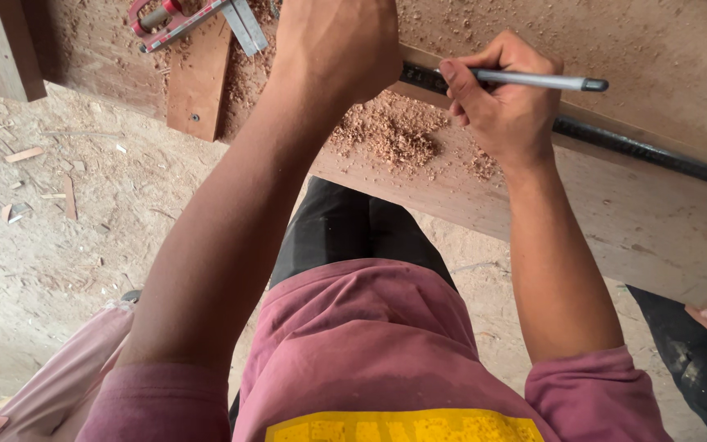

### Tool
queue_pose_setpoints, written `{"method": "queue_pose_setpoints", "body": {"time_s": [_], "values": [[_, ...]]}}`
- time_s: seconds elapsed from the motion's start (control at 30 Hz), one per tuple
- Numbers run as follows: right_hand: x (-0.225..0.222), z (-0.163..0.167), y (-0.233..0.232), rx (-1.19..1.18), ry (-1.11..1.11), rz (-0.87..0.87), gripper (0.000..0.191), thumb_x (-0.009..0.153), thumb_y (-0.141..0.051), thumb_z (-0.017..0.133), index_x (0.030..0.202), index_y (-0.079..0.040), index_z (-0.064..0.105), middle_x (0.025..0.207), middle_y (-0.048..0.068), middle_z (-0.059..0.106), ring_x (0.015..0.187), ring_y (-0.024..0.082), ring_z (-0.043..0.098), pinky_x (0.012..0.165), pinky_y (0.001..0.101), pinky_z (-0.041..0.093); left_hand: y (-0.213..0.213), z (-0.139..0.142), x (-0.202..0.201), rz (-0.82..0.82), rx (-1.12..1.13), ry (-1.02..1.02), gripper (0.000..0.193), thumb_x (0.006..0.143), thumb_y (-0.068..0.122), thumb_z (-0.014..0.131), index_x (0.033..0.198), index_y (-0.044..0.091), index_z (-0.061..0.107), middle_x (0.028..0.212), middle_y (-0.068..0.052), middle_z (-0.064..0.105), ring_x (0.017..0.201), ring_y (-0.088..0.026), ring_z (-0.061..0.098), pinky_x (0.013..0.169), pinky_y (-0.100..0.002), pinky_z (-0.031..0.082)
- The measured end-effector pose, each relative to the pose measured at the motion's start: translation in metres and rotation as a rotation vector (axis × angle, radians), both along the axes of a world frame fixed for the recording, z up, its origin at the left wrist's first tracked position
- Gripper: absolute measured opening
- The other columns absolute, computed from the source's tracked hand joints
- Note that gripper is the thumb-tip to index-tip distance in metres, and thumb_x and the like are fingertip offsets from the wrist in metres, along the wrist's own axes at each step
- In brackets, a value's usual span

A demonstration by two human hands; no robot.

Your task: The person measures and marks small wooden strips on a sawdust-covered workbench. They use a tape measure, a combination square, and a pencil to take measurements and draw marking lines on each piece, repositioning the square and turning the strips as they work through the pieces one at a time.

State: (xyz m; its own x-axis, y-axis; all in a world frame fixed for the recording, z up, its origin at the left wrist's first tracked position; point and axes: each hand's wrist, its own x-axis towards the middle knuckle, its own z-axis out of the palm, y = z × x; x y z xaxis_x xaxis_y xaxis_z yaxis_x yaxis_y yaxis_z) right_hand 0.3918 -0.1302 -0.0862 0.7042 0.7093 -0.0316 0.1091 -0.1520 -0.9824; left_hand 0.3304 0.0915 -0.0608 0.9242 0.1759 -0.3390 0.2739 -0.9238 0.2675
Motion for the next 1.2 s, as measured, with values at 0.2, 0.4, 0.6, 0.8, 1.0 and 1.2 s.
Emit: {"method": "queue_pose_setpoints", "body": {"time_s": [0.2,0.4,0.6,0.8,1.0,1.2], "values": [[-0.001,0.000,0.000,-0.005,0.020,-0.005,0.034,0.114,-0.021,0.075,0.094,0.004,0.064,0.077,0.014,0.069,0.064,0.015,0.072,0.054,0.0258,0.055,-0.002,-0.001,-0.001,0.007,-0.010,0.008,0.011,0.084,0.014,0.070,0.086,0.006,0.077,0.066,-0.009,0.069,0.051,-0.021,0.063,0.047,-0.039,0.049],[-0.001,0.001,0.000,0.013,0.007,-0.003,0.035,0.114,-0.022,0.075,0.093,0.005,0.063,0.078,0.015,0.069,0.064,0.015,0.072,0.052,0.0246,0.055,-0.002,0.001,-0.001,-0.003,0.037,-0.088,0.009,0.076,0.010,0.070,0.080,0.008,0.078,0.062,-0.009,0.068,0.049,-0.022,0.064,0.046,-0.039,0.050],[0.000,-0.008,-0.004,0.027,-0.027,0.007,0.035,0.114,-0.021,0.075,0.092,0.005,0.063,0.077,0.015,0.069,0.064,0.015,0.072,0.052,0.0248,0.055,-0.002,0.001,-0.003,0.003,-0.002,-0.074,0.011,0.075,0.009,0.070,0.081,0.009,0.079,0.064,-0.010,0.069,0.053,-0.023,0.065,0.049,-0.041,0.050],[0.009,-0.019,-0.014,0.123,0.043,0.025,0.031,0.110,-0.013,0.074,0.086,0.003,0.062,0.074,0.015,0.068,0.055,0.013,0.067,0.046,0.0242,0.051,-0.001,0.005,-0.011,0.032,-0.028,-0.048,0.018,0.094,0.009,0.063,0.080,0.004,0.074,0.061,-0.007,0.064,0.051,-0.019,0.058,0.054,-0.038,0.049],[0.007,-0.015,-0.023,0.052,-0.229,0.168,0.025,0.109,-0.011,0.079,0.096,0.006,0.065,0.087,0.018,0.073,0.067,0.017,0.071,0.053,0.0236,0.053,-0.005,0.011,-0.019,0.071,-0.066,-0.052,0.026,0.093,0.010,0.062,0.069,0.009,0.070,0.067,-0.009,0.066,0.075,-0.026,0.062,0.089,-0.046,0.041],[-0.004,-0.015,-0.020,0.028,-0.376,0.167,0.028,0.108,-0.012,0.083,0.092,0.002,0.064,0.088,0.018,0.074,0.075,0.020,0.076,0.056,0.0250,0.058,-0.005,0.015,-0.023,0.061,-0.020,-0.194,0.020,0.085,0.014,0.067,0.066,0.011,0.073,0.074,-0.009,0.073,0.086,-0.030,0.066,0.089,-0.048,0.042]]}}
